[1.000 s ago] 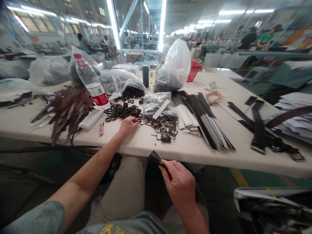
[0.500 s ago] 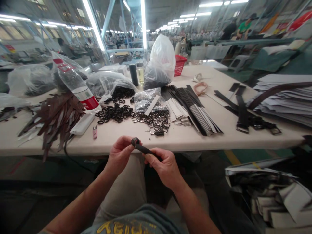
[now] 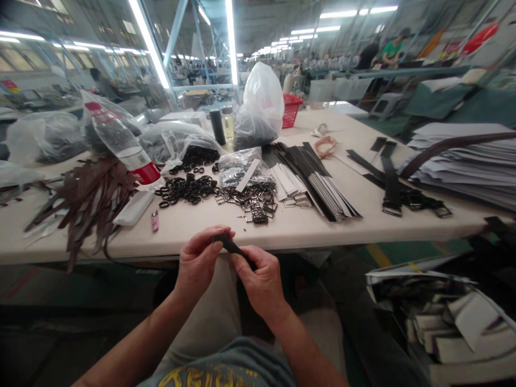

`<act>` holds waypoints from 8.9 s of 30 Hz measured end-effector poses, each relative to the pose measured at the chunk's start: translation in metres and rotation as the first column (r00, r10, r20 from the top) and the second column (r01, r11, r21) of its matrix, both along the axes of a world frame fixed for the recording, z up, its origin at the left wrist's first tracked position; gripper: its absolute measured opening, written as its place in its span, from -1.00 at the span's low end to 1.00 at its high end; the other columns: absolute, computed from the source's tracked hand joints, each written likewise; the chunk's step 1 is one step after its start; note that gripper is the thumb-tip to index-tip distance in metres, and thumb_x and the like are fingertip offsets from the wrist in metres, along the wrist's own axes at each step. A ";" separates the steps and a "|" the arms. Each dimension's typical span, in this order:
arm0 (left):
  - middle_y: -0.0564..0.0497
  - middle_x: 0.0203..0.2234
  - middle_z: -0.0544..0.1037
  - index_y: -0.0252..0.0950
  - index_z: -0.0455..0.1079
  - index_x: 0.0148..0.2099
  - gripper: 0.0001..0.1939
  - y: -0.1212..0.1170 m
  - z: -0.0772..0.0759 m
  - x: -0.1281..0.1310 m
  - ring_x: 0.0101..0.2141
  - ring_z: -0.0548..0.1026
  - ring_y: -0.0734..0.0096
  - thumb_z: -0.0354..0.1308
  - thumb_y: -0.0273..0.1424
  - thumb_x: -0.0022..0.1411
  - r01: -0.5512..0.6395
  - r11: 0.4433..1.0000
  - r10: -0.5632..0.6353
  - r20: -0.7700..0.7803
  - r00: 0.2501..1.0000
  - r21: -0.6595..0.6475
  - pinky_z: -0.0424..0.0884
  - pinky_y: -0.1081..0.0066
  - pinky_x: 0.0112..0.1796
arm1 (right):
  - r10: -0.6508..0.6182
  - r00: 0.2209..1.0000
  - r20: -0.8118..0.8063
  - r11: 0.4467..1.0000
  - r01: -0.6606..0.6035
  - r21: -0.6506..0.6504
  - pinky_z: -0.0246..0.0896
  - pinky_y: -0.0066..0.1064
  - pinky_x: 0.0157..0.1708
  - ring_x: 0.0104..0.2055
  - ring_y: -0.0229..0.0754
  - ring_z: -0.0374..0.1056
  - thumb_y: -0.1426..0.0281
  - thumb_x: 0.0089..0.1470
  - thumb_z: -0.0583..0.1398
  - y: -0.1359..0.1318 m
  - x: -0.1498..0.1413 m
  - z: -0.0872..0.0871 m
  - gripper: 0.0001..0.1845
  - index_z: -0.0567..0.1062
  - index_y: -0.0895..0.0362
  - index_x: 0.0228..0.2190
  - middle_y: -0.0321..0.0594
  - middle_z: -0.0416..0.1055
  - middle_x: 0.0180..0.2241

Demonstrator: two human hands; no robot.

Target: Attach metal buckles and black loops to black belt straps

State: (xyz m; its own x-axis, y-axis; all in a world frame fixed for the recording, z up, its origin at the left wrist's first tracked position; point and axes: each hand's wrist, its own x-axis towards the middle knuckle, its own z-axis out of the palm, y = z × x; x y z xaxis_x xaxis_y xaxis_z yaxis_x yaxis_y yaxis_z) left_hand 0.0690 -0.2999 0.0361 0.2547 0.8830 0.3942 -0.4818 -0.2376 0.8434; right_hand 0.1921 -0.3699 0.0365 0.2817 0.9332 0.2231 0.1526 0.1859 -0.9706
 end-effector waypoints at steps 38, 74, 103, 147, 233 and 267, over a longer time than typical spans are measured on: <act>-0.03 -0.48 0.58 -0.25 0.65 -0.31 -0.85 0.014 0.007 -0.026 -0.39 0.49 0.36 0.37 -0.31 0.05 0.136 0.981 -0.181 -0.421 0.889 -0.135 0.42 0.41 -0.31 | 0.228 0.952 0.203 0.972 -0.212 -0.101 0.33 -0.41 -0.22 -0.25 -0.16 0.46 0.21 0.22 0.18 0.005 0.013 -0.014 -0.74 0.52 0.09 -0.16 -0.26 0.56 -0.29; -0.23 0.09 0.47 -0.27 0.45 0.07 -0.58 0.093 -0.050 -0.084 0.09 0.42 0.02 0.22 -0.18 0.22 0.199 0.835 0.464 -0.851 0.247 0.513 0.30 0.07 0.13 | 0.006 0.998 0.070 0.993 0.002 -0.119 0.34 -0.44 -0.41 -0.47 -0.22 0.47 0.25 0.23 0.14 -0.010 0.016 -0.055 -0.80 0.47 0.12 -0.29 -0.20 0.56 -0.38; 0.04 -0.49 0.59 -0.30 0.56 -0.30 -0.85 0.105 -0.023 -0.041 -0.45 0.46 0.45 0.24 -0.34 0.09 0.064 0.996 0.022 -0.883 0.468 0.059 0.32 0.47 -0.36 | -0.014 0.992 -0.122 0.985 -0.007 -0.172 0.37 -0.43 -0.39 -0.43 -0.19 0.47 0.21 0.14 0.22 -0.002 0.010 -0.078 -0.74 0.55 0.12 -0.24 -0.25 0.50 -0.40; -0.01 -0.40 0.61 -0.34 0.59 -0.28 -0.68 0.017 -0.032 -0.008 -0.37 0.48 0.44 0.46 -0.27 -0.09 0.328 0.792 -0.505 -0.249 0.827 -0.515 0.35 0.45 -0.24 | 0.005 0.997 -0.080 0.989 -0.017 -0.144 0.20 -0.48 -0.42 -0.45 -0.25 0.26 0.17 0.06 0.29 -0.006 0.004 -0.067 -0.71 0.56 0.16 -0.44 -0.33 0.39 -0.52; -0.13 -0.20 0.54 -0.26 0.60 -0.07 -0.39 -0.007 -0.043 -0.008 -0.18 0.46 0.20 -0.03 0.10 0.27 0.207 0.966 -0.242 -0.252 0.937 -0.157 0.41 0.31 -0.15 | -0.068 0.986 -0.150 0.976 0.034 -0.217 0.11 -0.53 -0.69 -0.67 -0.35 0.18 0.07 0.17 0.17 -0.010 -0.011 -0.056 -0.59 0.41 0.15 -0.47 -0.40 0.26 -0.63; -0.05 -0.48 0.59 -0.32 0.59 -0.30 -0.83 0.015 -0.024 -0.062 -0.46 0.48 0.40 0.20 -0.36 0.19 0.315 0.947 -0.273 -0.698 0.662 -0.071 0.36 0.47 -0.38 | 0.228 0.302 0.925 0.974 -0.074 -0.216 -0.09 -0.37 -0.52 -0.54 -0.22 0.35 0.35 0.18 0.25 -0.017 0.022 0.019 -0.76 0.43 0.09 -0.52 -0.29 0.44 -0.55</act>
